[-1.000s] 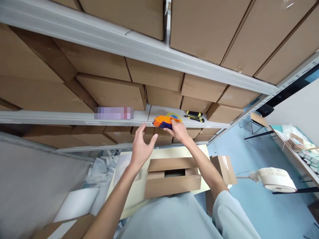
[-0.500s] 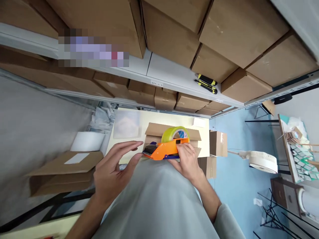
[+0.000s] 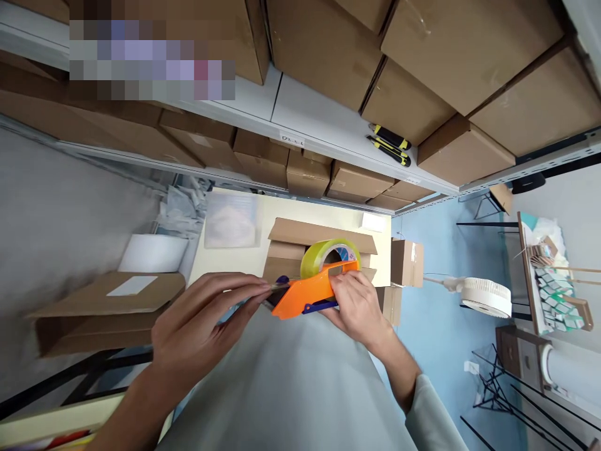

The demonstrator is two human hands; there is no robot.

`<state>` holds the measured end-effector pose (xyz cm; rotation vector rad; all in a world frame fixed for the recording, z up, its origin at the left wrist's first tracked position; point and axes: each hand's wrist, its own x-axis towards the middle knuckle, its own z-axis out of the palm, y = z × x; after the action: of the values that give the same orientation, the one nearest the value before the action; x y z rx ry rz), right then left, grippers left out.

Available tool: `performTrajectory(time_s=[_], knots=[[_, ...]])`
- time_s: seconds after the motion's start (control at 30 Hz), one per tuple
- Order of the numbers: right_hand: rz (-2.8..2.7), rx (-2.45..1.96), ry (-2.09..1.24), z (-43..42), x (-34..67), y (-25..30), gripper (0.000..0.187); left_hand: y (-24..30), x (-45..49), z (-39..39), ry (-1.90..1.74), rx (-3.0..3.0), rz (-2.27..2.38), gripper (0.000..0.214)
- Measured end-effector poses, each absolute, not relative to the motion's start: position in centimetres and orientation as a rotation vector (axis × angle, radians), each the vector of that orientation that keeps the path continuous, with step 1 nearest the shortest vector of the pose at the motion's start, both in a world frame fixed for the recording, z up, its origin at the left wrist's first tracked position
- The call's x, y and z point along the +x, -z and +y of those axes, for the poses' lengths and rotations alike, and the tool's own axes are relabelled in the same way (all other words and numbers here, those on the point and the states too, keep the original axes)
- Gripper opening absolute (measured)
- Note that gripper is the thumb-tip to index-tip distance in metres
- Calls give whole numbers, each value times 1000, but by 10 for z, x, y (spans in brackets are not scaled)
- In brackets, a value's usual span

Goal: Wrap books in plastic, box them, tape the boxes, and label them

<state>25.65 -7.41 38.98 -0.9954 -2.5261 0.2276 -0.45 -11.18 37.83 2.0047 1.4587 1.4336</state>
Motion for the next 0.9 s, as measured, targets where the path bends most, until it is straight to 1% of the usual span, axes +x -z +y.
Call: performTrajectory(time_s=[0.13,0.37,0.5,0.7,0.8,0.9], knots=[[-2607,-931,-221,-70,255,-400,21,-374,-6,-116,-1379,1964,1446,22],[-2770,-895,-291,-62,250,-411,29,-363,-10,-125,-1314,1877,1517,15],[-2820,-882,-315,-59,244,-419,28,-365,-13,-130,-1299,1782,1590,14],[-2880,-864,-333,-59,238,-432,28,-370,-19,-132,-1259,1584,1498,9],[-2911,-917,-438,-63,237,-438,36,-373,-19,-134,-1172,1464,1521,15],[-2985,-1033,-686,-67,240,-451,44,-374,-21,-142,-1002,1352,1510,22]])
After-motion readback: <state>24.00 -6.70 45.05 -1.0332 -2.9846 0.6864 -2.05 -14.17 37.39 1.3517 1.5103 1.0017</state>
